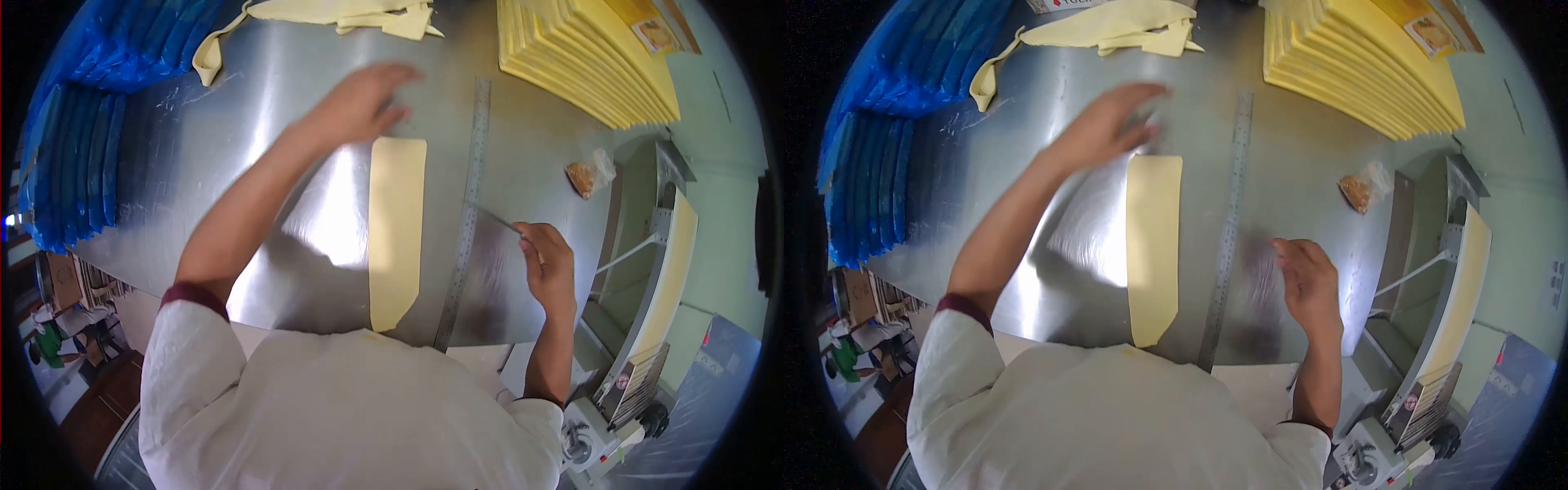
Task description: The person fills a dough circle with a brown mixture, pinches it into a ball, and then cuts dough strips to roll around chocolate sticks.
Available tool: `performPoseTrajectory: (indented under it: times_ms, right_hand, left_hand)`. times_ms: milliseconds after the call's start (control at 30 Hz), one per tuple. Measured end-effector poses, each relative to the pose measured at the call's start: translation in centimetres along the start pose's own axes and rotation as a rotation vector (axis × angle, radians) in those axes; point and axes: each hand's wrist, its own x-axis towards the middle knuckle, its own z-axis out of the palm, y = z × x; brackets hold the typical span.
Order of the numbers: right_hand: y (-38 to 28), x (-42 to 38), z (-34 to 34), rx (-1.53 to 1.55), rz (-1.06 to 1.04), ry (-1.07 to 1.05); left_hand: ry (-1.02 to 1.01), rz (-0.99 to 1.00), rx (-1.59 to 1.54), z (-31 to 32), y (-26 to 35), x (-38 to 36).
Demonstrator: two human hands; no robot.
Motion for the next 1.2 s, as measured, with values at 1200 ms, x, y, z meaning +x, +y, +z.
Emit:
performPoseTrajectory:
  times_ms: [1200]
  right_hand:
    - [-3.8,-10.0,8.6,-0.043,-0.364,-0.155]
  left_hand:
    - [-0.039,-0.283,0.150,10.3,17.5,-26.9]
